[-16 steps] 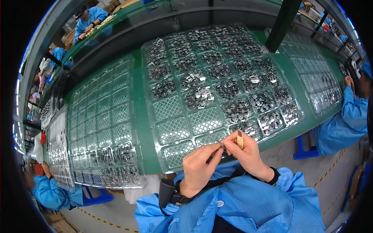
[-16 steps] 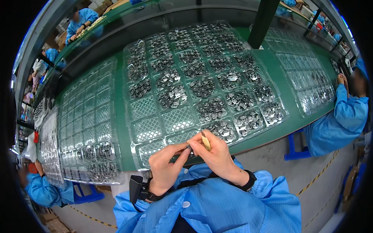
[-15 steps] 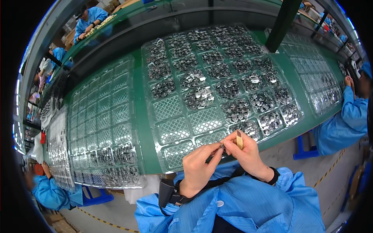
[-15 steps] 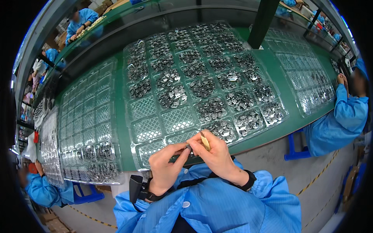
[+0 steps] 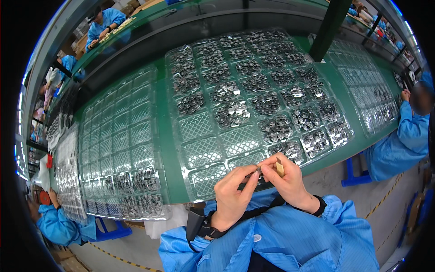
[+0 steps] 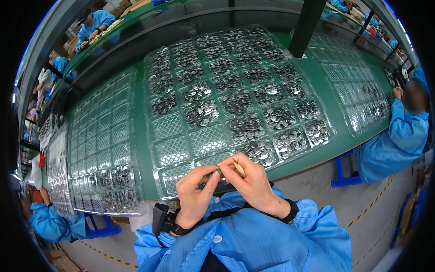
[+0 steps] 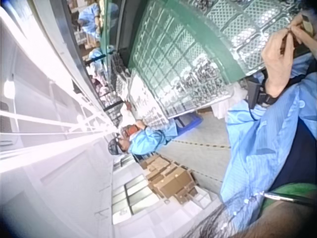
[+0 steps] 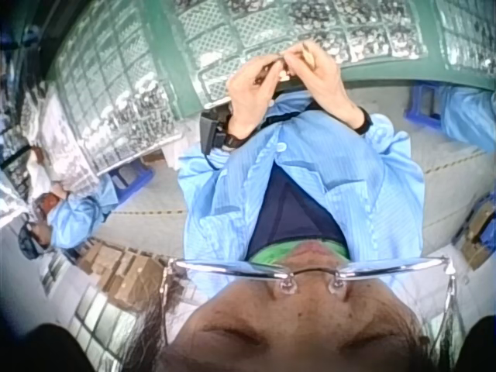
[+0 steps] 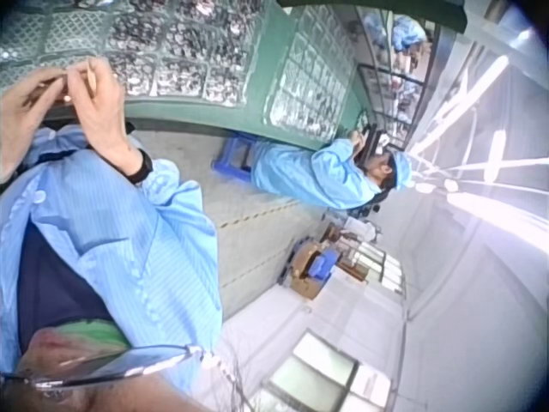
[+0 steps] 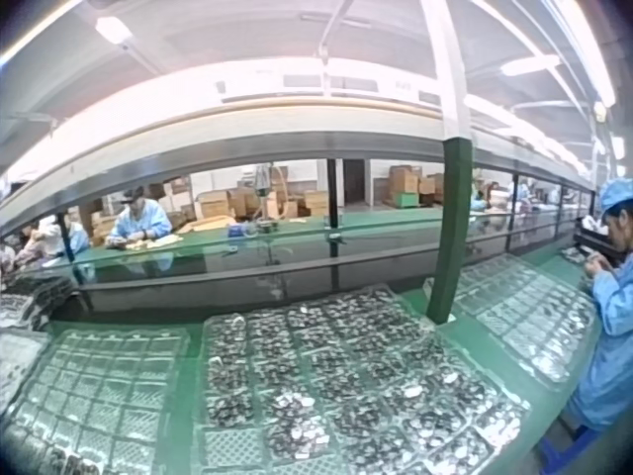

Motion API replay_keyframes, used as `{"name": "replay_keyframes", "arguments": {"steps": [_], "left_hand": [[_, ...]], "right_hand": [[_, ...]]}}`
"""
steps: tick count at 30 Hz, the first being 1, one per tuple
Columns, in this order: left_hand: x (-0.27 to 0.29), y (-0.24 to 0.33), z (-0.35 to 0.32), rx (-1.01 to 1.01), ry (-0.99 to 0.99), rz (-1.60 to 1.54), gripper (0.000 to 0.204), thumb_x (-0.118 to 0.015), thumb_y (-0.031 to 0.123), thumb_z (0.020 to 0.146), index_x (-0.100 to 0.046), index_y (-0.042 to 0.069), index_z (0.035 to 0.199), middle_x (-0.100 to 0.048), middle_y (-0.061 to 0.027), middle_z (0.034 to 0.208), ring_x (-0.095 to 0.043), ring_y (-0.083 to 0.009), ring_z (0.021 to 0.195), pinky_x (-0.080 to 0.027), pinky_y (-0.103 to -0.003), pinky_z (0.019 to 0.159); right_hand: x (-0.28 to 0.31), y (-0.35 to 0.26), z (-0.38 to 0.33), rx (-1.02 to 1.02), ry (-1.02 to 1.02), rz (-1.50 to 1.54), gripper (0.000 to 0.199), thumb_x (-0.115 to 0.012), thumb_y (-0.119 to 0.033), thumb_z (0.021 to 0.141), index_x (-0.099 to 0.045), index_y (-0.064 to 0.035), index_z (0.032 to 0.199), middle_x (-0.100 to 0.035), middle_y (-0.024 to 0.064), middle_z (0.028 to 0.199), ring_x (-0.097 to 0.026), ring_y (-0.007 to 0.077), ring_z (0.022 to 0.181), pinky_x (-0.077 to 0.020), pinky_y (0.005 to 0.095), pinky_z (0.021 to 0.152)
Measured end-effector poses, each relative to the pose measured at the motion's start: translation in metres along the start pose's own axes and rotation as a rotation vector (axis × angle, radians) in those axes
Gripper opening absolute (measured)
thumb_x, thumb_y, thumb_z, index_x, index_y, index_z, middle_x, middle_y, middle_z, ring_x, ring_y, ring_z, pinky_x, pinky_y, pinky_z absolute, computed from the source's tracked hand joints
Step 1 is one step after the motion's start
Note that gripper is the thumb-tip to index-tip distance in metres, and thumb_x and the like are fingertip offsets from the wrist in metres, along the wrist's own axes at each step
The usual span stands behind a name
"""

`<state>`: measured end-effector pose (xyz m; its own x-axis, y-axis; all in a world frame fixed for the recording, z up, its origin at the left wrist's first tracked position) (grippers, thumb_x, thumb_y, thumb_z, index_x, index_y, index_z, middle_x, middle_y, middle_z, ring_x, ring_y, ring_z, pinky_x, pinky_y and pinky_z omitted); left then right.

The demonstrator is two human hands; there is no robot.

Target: Inspecting and sorting small metal components on plastic trays at a factory production line.

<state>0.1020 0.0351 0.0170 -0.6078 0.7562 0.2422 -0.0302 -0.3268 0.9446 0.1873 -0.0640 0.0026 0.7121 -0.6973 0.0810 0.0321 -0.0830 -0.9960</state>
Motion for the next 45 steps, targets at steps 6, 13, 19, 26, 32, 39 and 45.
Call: {"name": "replay_keyframes", "arguments": {"steps": [6, 13, 19, 26, 32, 39, 45], "left_hand": [[-0.002, -0.017, -0.003, 0.150, -0.070, -0.162, 0.013, -0.059, 0.003, 0.083, -0.064, -0.002, 0.095, -0.064, -0.0106, 0.086, -0.065, -0.0148, 0.072, -0.052, -0.023, 0.060], [-0.002, -0.032, -0.007, 0.219, -0.059, -0.314, 0.015, -0.058, 0.006, 0.085, -0.062, -0.004, 0.097, -0.064, -0.0093, 0.087, -0.065, -0.0135, 0.072, -0.050, -0.021, 0.059], [-0.005, -0.037, -0.007, 0.238, -0.071, -0.346, 0.016, -0.058, 0.006, 0.085, -0.061, -0.003, 0.098, -0.064, -0.0089, 0.089, -0.065, -0.0136, 0.074, -0.050, -0.021, 0.058], [-0.003, -0.033, -0.006, 0.206, -0.065, -0.325, 0.015, -0.057, 0.005, 0.086, -0.061, -0.003, 0.098, -0.063, -0.0094, 0.091, -0.065, -0.0138, 0.075, -0.051, -0.022, 0.060], [-0.004, -0.028, -0.005, 0.202, -0.116, -0.237, 0.016, -0.054, -0.001, 0.086, -0.058, -0.007, 0.100, -0.060, -0.0121, 0.095, -0.064, -0.0158, 0.079, -0.053, -0.022, 0.069], [-0.003, -0.023, -0.005, 0.154, -0.095, -0.155, 0.015, -0.056, 0.000, 0.085, -0.060, -0.005, 0.099, -0.060, -0.0110, 0.092, -0.064, -0.0154, 0.076, -0.052, -0.021, 0.065], [-0.001, -0.014, -0.006, 0.047, -0.086, -0.034, 0.015, -0.056, 0.000, 0.085, -0.061, -0.004, 0.098, -0.060, -0.0107, 0.090, -0.064, -0.0153, 0.073, -0.052, -0.021, 0.062]], "right_hand": [[0.006, -0.021, 0.001, 0.141, -0.016, -0.280, 0.012, -0.059, -0.011, 0.085, -0.056, -0.0024, 0.092, -0.054, 0.0048, 0.068, -0.053, 0.0096, 0.058, -0.0404, 0.0249, 0.050], [0.005, -0.036, -0.006, 0.513, 0.037, -0.644, 0.017, -0.065, -0.017, 0.078, -0.056, -0.0038, 0.084, -0.053, 0.0075, 0.068, -0.054, 0.0240, 0.060, -0.0412, 0.0331, 0.050], [0.005, -0.033, -0.006, 0.539, 0.052, -0.680, 0.018, -0.069, -0.019, 0.074, -0.057, -0.0052, 0.079, -0.053, 0.0056, 0.065, -0.053, 0.0213, 0.056, -0.0403, 0.0318, 0.047], [0.004, -0.033, -0.006, 0.527, 0.070, -0.658, 0.017, -0.070, -0.018, 0.075, -0.058, -0.0053, 0.076, -0.053, 0.0051, 0.063, -0.053, 0.0200, 0.053, -0.0399, 0.0309, 0.046], [0.005, -0.031, -0.005, 0.496, 0.055, -0.634, 0.016, -0.069, -0.017, 0.075, -0.059, -0.0049, 0.076, -0.053, 0.0055, 0.062, -0.053, 0.0200, 0.052, -0.0397, 0.0307, 0.045], [0.005, -0.026, -0.004, 0.455, 0.036, -0.602, 0.015, -0.068, -0.016, 0.076, -0.059, -0.0046, 0.075, -0.055, 0.0062, 0.063, -0.055, 0.0202, 0.053, -0.0401, 0.0307, 0.045], [0.013, -0.022, 0.002, 0.367, 0.085, -0.569, 0.014, -0.066, -0.014, 0.078, -0.059, -0.0021, 0.077, -0.055, 0.0077, 0.063, -0.055, 0.0208, 0.053, -0.0402, 0.0307, 0.046]]}}
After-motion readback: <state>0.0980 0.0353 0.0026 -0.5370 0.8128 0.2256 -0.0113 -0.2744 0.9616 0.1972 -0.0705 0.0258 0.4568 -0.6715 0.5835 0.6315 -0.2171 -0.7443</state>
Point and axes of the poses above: each hand's wrist, its own z-axis towards the middle knuckle, its own x-axis out of the back of the hand, y = z × x, the point moved 9 cm from there along z, towards the middle knuckle
